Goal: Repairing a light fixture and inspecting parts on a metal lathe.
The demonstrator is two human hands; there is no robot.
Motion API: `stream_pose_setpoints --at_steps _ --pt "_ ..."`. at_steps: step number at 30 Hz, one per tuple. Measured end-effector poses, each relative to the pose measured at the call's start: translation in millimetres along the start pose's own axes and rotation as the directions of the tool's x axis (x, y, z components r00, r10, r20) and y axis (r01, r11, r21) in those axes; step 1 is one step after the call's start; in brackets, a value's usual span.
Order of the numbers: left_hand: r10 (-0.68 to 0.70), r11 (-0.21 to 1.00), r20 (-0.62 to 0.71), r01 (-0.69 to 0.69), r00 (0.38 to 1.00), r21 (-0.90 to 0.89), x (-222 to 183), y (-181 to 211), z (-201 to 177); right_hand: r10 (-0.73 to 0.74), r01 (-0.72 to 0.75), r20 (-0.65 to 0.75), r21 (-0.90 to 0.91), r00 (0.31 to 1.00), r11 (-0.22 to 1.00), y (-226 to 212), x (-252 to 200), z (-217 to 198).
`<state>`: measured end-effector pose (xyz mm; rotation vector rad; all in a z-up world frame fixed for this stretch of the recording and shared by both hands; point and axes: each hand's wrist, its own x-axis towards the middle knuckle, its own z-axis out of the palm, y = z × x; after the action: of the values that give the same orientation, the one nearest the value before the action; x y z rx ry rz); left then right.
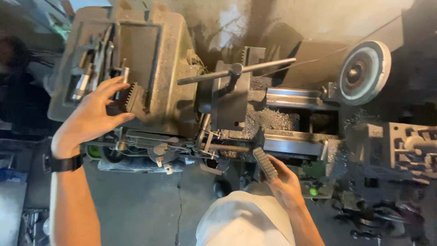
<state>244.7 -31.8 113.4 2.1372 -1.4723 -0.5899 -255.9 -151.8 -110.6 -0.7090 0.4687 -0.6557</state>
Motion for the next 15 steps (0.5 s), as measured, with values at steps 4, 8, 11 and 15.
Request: stream_pose_setpoints --at_steps 4,8,11,15 --pt "-0.075 0.997 -0.015 0.075 0.997 0.026 -2 9 7 -0.094 0.083 -0.098 -0.106 0.991 0.991 -17 25 32" --pt "0.002 0.993 -0.18 0.02 0.984 0.116 -15 33 14 -0.293 0.2 -0.158 -0.433 0.943 0.879 -28 36 63" --pt "0.063 0.995 -0.424 -0.024 0.903 0.096 -39 79 33 -0.408 0.311 -0.045 -0.572 0.912 0.759 -26 41 66" --pt "0.138 0.946 -0.423 -0.246 0.896 -0.213 -80 115 106 -0.364 0.284 -0.048 -0.533 0.93 0.797 -27 45 71"
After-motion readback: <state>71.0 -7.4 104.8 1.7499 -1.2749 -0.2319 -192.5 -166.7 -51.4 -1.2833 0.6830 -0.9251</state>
